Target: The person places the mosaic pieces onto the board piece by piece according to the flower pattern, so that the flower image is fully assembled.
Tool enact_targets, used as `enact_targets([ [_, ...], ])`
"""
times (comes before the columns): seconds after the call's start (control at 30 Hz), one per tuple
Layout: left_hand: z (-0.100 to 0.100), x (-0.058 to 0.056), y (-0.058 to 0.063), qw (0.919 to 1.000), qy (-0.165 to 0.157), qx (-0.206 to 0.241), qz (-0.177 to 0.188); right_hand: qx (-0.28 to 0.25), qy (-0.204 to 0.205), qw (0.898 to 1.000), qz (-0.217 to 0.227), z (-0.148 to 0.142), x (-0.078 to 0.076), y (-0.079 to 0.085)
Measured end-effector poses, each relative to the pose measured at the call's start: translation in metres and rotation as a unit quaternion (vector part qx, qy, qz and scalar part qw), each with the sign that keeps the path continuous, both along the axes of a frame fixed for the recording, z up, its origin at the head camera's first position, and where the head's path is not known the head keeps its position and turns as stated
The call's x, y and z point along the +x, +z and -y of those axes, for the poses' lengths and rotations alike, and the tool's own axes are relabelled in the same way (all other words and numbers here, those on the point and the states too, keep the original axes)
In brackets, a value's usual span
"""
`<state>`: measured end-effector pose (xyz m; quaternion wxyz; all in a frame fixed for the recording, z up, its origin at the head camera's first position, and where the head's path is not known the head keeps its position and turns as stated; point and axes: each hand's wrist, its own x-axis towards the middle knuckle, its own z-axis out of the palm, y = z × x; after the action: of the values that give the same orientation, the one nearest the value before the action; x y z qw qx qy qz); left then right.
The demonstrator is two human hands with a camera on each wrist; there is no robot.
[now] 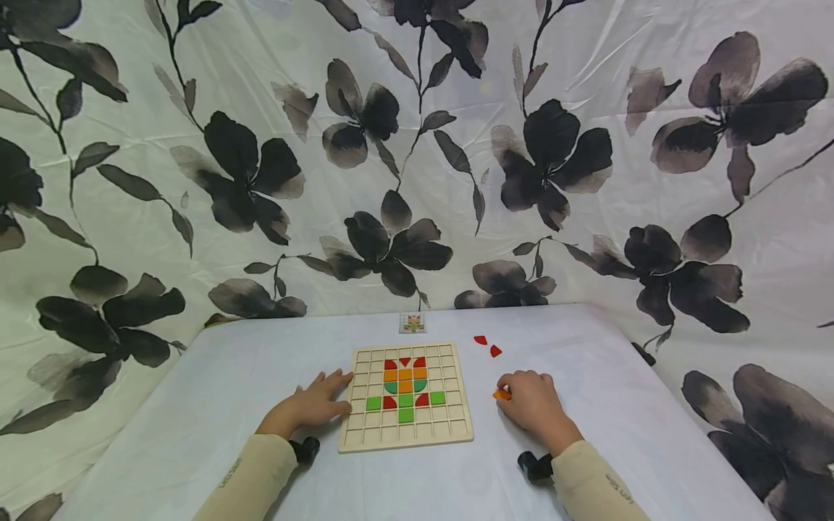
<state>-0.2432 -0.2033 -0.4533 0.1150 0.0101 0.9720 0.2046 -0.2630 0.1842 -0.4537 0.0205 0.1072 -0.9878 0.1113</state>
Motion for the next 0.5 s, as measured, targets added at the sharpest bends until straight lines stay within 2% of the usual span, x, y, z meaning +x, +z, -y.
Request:
enact_targets([
  [0.27,-0.001,0.000,0.001,1.0000,-0.001,0.004,-0.002,-0.007,0.001,1.000,0.014,0.004,0.000,0.003],
  [0.5,-0.001,0.001,0.001,1.0000,-0.001,0.002,-0.002,-0.031,0.035,0.999,0.008,0.019,0.002,0.006],
])
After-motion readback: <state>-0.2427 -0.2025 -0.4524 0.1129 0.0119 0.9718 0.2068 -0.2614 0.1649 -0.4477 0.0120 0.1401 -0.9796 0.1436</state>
